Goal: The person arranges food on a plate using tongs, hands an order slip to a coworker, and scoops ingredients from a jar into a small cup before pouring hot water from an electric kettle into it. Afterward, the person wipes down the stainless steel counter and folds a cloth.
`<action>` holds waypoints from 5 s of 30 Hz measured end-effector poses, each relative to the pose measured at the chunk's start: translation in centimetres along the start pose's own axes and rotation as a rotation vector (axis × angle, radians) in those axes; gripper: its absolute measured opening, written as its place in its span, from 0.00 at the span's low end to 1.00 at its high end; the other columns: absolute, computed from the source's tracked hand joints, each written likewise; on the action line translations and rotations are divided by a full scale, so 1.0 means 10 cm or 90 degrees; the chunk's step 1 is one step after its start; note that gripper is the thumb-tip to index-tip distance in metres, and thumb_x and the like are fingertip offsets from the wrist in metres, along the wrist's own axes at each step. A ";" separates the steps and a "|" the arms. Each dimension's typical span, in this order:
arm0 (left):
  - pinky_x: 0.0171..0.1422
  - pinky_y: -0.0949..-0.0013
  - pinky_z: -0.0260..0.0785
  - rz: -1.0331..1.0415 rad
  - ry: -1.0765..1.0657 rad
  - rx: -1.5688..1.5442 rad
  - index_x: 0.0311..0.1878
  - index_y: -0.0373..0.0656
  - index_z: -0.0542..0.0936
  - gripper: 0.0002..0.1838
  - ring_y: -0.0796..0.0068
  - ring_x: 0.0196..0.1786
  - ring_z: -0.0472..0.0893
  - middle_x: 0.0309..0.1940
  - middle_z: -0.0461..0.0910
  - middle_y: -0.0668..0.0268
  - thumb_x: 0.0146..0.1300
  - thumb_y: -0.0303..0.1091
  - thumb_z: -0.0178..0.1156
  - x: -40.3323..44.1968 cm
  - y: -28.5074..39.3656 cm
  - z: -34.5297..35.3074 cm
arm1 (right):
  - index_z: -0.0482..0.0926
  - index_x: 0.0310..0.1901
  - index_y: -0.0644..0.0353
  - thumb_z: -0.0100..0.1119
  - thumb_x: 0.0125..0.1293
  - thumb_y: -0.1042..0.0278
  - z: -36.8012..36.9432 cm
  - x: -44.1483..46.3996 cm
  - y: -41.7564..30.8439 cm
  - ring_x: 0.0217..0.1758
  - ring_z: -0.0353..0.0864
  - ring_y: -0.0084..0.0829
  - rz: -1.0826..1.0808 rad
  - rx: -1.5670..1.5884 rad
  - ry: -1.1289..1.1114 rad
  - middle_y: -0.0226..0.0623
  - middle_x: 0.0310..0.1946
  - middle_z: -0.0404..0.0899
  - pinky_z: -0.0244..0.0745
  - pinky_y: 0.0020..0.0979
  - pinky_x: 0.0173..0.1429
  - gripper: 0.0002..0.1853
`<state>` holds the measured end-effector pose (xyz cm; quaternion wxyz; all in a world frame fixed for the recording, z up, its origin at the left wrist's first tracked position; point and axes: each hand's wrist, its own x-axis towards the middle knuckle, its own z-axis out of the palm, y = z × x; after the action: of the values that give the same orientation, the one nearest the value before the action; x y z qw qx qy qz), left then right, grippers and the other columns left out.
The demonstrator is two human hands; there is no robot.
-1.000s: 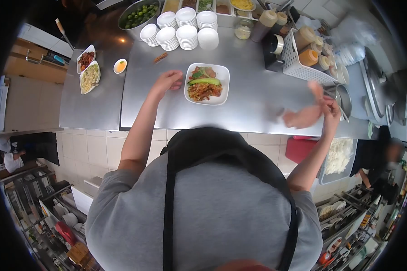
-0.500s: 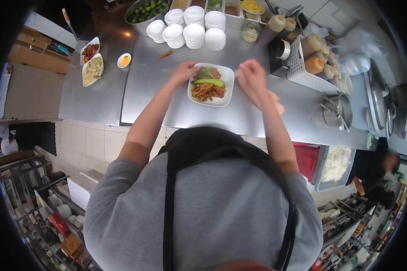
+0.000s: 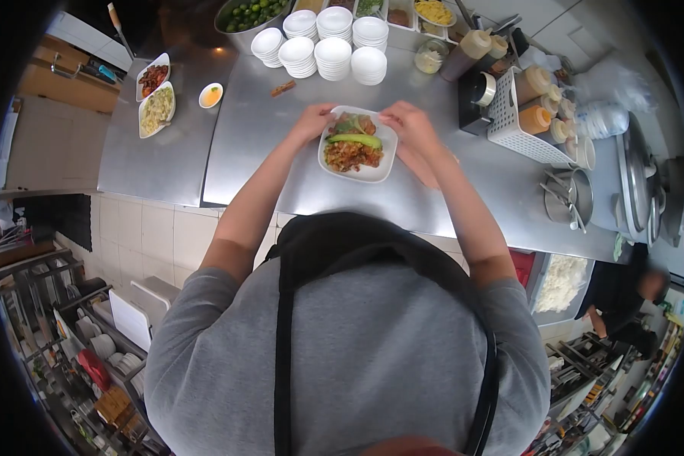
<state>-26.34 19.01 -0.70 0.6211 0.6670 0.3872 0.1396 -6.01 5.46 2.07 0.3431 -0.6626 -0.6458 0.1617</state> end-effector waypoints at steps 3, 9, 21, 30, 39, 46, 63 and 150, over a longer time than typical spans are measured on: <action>0.48 0.75 0.67 -0.012 -0.022 0.036 0.53 0.42 0.74 0.16 0.79 0.43 0.76 0.42 0.79 0.66 0.61 0.29 0.51 -0.01 0.04 -0.03 | 0.80 0.32 0.56 0.59 0.52 0.72 -0.02 -0.04 -0.01 0.43 0.72 0.35 -0.152 -0.283 -0.032 0.33 0.36 0.74 0.69 0.31 0.46 0.05; 0.49 0.75 0.66 -0.025 -0.031 0.043 0.53 0.41 0.74 0.16 0.79 0.43 0.76 0.42 0.79 0.67 0.61 0.27 0.51 0.04 -0.04 -0.04 | 0.76 0.35 0.56 0.52 0.51 0.73 0.05 -0.11 0.07 0.48 0.66 0.36 -0.124 -0.200 -0.049 0.34 0.42 0.69 0.67 0.37 0.50 0.09; 0.48 0.74 0.67 -0.038 -0.027 0.075 0.52 0.40 0.75 0.15 0.79 0.43 0.77 0.41 0.80 0.66 0.60 0.26 0.51 0.07 -0.02 0.01 | 0.81 0.26 0.52 0.58 0.50 0.67 -0.36 0.19 -0.10 0.43 0.69 0.36 0.176 -0.155 -0.438 0.34 0.35 0.68 0.67 0.34 0.46 0.03; 0.47 0.75 0.67 0.004 -0.017 0.119 0.51 0.42 0.75 0.16 0.79 0.41 0.78 0.40 0.80 0.65 0.59 0.26 0.52 0.03 0.01 0.00 | 0.82 0.29 0.47 0.56 0.51 0.67 0.03 -0.07 -0.02 0.46 0.67 0.33 -0.019 -0.367 -0.126 0.31 0.38 0.68 0.65 0.34 0.45 0.05; 0.44 0.75 0.68 -0.022 -0.021 0.050 0.51 0.43 0.75 0.16 0.79 0.40 0.77 0.39 0.80 0.66 0.59 0.27 0.52 0.04 -0.02 0.00 | 0.76 0.37 0.61 0.53 0.50 0.71 0.00 -0.21 -0.22 0.48 0.67 0.36 -0.127 -0.458 -0.143 0.36 0.42 0.69 0.64 0.36 0.48 0.11; 0.40 0.75 0.68 0.003 -0.010 0.092 0.51 0.44 0.76 0.15 0.81 0.38 0.76 0.37 0.80 0.67 0.59 0.26 0.52 0.06 -0.10 -0.02 | 0.79 0.30 0.57 0.53 0.49 0.76 -0.15 0.02 0.09 0.44 0.68 0.35 0.235 0.004 -0.483 0.37 0.37 0.69 0.66 0.32 0.45 0.06; 0.22 0.73 0.66 0.038 0.081 0.068 0.42 0.38 0.80 0.15 0.77 0.20 0.75 0.24 0.80 0.62 0.50 0.22 0.52 -0.04 -0.05 0.05 | 0.81 0.32 0.53 0.53 0.45 0.81 0.02 -0.73 -0.33 0.48 0.69 0.39 -0.041 -0.301 -0.052 0.39 0.50 0.68 0.67 0.35 0.49 0.14; 0.52 0.60 0.73 -0.178 -0.357 -0.371 0.57 0.35 0.64 0.25 0.62 0.47 0.78 0.49 0.73 0.55 0.52 0.22 0.46 -0.95 0.44 0.50 | 0.62 0.57 0.61 0.39 0.66 0.50 0.04 -0.96 -0.45 0.56 0.68 0.35 0.091 1.165 0.211 0.40 0.54 0.67 0.64 0.34 0.60 0.25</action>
<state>-27.81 9.20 5.25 0.8775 0.4172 0.2345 -0.0289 -10.66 -4.02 2.57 0.8087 -0.1871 -0.1676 0.5319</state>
